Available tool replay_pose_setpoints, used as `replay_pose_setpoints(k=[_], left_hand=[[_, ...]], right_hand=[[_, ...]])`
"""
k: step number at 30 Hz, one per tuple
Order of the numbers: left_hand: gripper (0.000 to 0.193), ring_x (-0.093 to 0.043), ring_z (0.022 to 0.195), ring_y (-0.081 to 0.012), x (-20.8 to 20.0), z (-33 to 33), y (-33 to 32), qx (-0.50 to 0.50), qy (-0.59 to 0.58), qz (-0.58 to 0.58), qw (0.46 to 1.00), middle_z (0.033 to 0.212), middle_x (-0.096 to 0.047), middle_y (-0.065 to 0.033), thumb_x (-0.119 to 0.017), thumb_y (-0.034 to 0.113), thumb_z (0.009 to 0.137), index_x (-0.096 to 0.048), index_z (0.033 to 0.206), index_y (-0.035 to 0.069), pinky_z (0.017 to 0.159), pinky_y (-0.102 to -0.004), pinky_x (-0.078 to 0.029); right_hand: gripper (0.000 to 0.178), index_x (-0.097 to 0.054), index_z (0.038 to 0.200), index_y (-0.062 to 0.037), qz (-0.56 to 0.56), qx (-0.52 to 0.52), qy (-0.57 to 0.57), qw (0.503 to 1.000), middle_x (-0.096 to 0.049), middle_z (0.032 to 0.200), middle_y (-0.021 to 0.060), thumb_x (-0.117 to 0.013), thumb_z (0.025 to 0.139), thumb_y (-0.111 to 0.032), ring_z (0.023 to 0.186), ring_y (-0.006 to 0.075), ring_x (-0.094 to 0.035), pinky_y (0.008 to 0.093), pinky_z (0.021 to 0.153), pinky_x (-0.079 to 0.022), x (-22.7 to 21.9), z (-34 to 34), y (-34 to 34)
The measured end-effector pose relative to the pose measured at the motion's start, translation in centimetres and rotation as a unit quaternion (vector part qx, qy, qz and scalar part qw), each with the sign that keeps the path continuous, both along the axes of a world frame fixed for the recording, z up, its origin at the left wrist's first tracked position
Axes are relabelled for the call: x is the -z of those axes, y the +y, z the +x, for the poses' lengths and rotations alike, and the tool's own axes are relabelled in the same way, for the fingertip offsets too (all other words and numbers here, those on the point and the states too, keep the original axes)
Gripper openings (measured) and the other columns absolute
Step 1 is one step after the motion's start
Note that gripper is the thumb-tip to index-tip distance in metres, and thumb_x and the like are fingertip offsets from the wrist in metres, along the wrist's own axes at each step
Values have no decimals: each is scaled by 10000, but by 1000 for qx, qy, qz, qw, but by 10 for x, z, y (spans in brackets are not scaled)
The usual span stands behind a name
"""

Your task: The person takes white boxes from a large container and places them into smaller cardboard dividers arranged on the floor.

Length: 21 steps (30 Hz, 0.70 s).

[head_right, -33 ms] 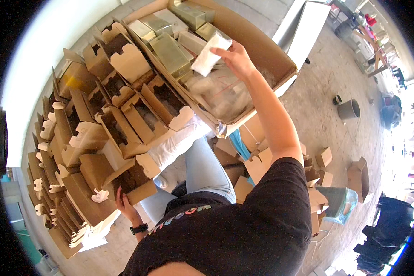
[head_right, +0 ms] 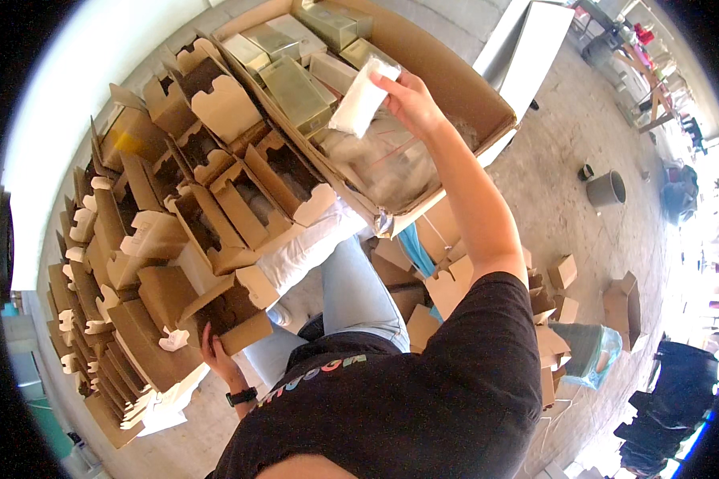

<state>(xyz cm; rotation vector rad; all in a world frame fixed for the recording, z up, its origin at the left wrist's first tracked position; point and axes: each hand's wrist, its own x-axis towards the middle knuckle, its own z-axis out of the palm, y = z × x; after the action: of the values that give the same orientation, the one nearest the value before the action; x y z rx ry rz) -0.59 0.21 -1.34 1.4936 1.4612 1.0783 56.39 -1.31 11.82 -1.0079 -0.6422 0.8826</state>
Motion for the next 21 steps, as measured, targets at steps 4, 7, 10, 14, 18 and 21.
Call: replay_pose_setpoints(k=[4, 7, 10, 14, 18, 21], left_hand=[[318, -544, 1094, -193, 3, -4, 1, 1, 8, 7, 1000, 1220, -602, -97, -492, 58, 915, -613, 1200, -10, 980, -308, -396], [318, -545, 1095, -195, 4, -3, 2, 5, 9, 2, 1000, 1218, -603, -100, -490, 59, 915, -613, 1201, -8, 983, -309, -395], [318, -546, 1097, -201, 2, -2, 2, 5, 0, -2, 1000, 1222, -601, -103, -489, 59, 914, -616, 1198, -4, 988, -313, -392], [316, -543, 1103, -210, 3, 0, 1, -1, -7, 5, 1000, 1212, -604, -108, -490, 57, 912, -622, 1193, 2, 993, -322, -389], [316, -534, 1110, -210, 7, -5, 2, -2, 34, 16, 999, 1207, -597, -108, -495, 59, 908, -626, 1191, 9, 994, -326, -385], [316, -525, 1121, -212, 4, -1, 1, -8, 14, 3, 1000, 1215, -584, -107, -500, 64, 907, -627, 1191, 13, 996, -326, -380]], right_hand=[[569, -510, 1197, 85, 16, -38, 28, 999, -625, 1107, 175, -649, 893, -375, 1016, 273, -624, 433, 948, -489, -14, -13, -8], [539, -551, 1067, 55, -42, 36, 50, 997, -632, 975, 158, -618, 899, -453, 882, 289, -654, 435, 828, -549, -4, 1, -7], [547, -557, 1002, -12, -71, 75, 82, 991, -602, 858, 109, -523, 919, -551, 752, 258, -625, 377, 748, -548, 5, 6, -6], [621, -521, 1103, -13, -53, 44, 142, 988, -614, 954, 138, -353, 961, -594, 808, 296, -625, 402, 766, -537, 10, 17, -5], [582, -444, 1166, -16, -23, 51, 180, 982, -605, 1019, 185, -315, 984, -554, 882, 344, -621, 474, 834, -521, 9, 15, -2], [557, -393, 1195, -25, -20, 57, 166, 984, -592, 1060, 214, -311, 990, -537, 908, 370, -616, 517, 872, -494, 6, 13, 0]])
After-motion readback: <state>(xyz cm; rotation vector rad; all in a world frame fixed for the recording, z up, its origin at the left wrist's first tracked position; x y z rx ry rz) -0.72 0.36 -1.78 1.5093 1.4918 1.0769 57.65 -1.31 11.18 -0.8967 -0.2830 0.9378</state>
